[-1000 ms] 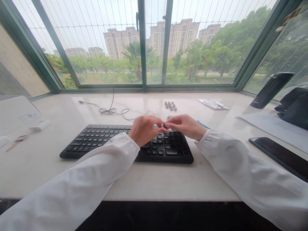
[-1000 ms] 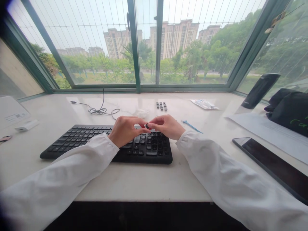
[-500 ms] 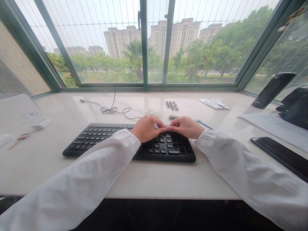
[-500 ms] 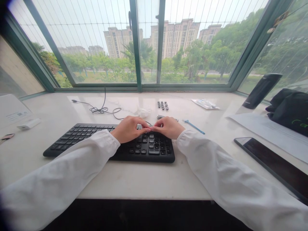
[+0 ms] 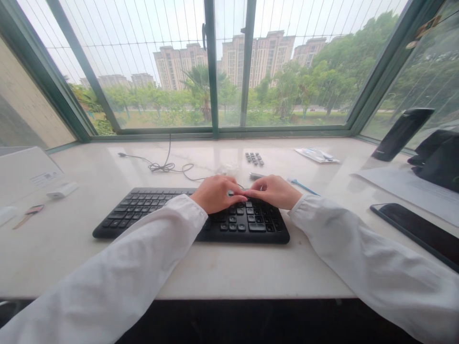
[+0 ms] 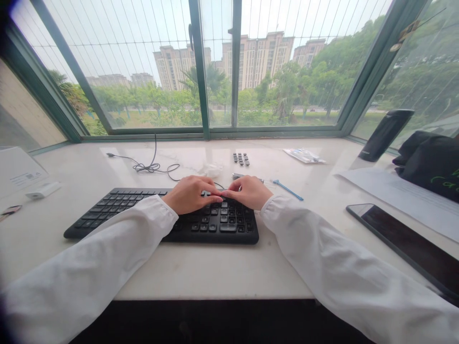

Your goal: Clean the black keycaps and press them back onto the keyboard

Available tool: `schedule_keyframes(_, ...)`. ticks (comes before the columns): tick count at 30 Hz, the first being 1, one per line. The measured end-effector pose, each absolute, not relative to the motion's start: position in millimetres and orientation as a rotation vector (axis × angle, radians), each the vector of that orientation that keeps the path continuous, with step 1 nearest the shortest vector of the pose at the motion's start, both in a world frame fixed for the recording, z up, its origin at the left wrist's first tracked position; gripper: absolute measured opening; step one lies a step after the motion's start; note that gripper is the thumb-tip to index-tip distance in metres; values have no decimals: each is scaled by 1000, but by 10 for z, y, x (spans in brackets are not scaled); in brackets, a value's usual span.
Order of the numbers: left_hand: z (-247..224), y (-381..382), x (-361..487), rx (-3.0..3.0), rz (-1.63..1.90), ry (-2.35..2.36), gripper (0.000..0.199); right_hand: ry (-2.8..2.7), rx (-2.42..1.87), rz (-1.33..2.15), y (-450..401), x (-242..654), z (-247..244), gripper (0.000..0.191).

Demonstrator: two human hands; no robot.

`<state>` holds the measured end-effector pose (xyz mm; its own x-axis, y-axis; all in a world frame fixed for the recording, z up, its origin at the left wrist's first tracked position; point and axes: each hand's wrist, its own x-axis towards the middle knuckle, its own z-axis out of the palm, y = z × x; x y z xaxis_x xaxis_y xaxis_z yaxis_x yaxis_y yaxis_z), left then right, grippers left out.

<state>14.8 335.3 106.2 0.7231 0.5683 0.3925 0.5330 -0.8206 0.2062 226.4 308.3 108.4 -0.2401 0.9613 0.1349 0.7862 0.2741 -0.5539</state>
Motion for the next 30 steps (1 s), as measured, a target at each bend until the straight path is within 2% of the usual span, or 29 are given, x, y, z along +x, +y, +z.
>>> schedule_keyframes(30,1019,3347,200,2598,742,904,21,-2202,-1438,543,3128,2356,1086,30)
